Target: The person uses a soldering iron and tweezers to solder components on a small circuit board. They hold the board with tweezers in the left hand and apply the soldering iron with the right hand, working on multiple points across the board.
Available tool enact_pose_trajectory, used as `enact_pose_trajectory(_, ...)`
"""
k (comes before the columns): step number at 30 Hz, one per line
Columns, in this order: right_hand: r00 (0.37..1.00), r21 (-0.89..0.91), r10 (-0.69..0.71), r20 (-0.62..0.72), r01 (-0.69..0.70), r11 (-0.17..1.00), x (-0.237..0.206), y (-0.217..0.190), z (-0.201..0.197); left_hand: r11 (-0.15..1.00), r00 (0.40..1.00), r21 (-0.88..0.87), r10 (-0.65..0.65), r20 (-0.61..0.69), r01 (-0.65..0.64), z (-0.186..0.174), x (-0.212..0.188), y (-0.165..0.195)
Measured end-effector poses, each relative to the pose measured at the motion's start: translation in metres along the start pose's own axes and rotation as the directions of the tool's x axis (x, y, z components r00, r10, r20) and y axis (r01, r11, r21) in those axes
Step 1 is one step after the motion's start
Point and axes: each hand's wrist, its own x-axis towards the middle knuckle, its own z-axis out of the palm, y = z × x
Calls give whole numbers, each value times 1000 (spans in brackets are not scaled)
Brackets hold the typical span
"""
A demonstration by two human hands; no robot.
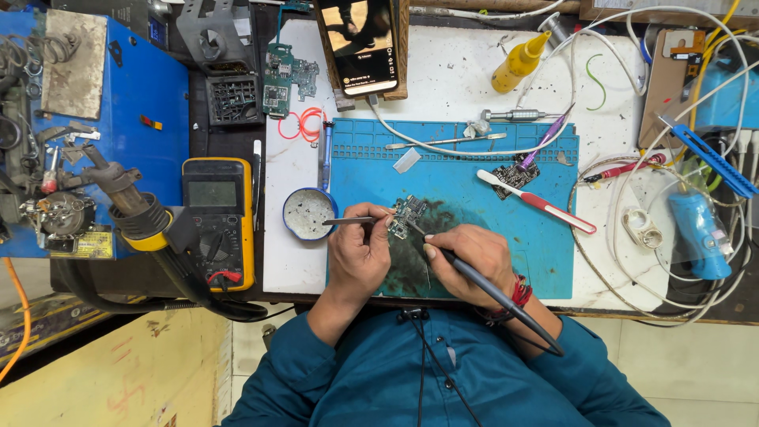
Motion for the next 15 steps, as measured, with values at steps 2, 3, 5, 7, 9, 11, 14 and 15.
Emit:
enact_pose_trajectory(2, 1000, -8, 22, -10, -22, 1000, -1, 1, 0, 1000, 1000, -12, 2, 0, -2, 0, 0, -1)
enact_pose_trajectory(3, 999, -15, 39, -18, -39, 999, -2, 1, -1, 1000, 1000, -18, 0, 4, 0, 0, 0, -2)
enact_pose_trajectory(5, 998, -23, 30, -46, -31, 999, -2, 2, -1, 999, 999, -32, 44, -8, -45, 0, 0, -3)
enact_pose_trajectory(7, 996, -23, -20, -86, 18, 1000, 0, 1, 1, 989, 990, -44, 137, -39, -139, 0, -1, -5)
enact_pose_trajectory(9, 998, -111, 2, -64, -9, 994, 3, -2, 1, 991, 996, -102, 79, -35, -83, -1, 0, -6)
enact_pose_trajectory(11, 1000, -161, -7, -23, 3, 987, 8, -7, 1, 987, 998, -149, 48, -43, -54, -2, -1, -8)
enact_pose_trajectory(14, 997, -179, -53, 65, 63, 982, 21, -10, 2, 977, 997, -208, 38, -62, -50, -2, -2, -10)
enact_pose_trajectory(15, 993, -186, -65, 95, 82, 979, 26, -11, 2, 972, 997, -231, 34, -66, -49, -2, -2, -10)
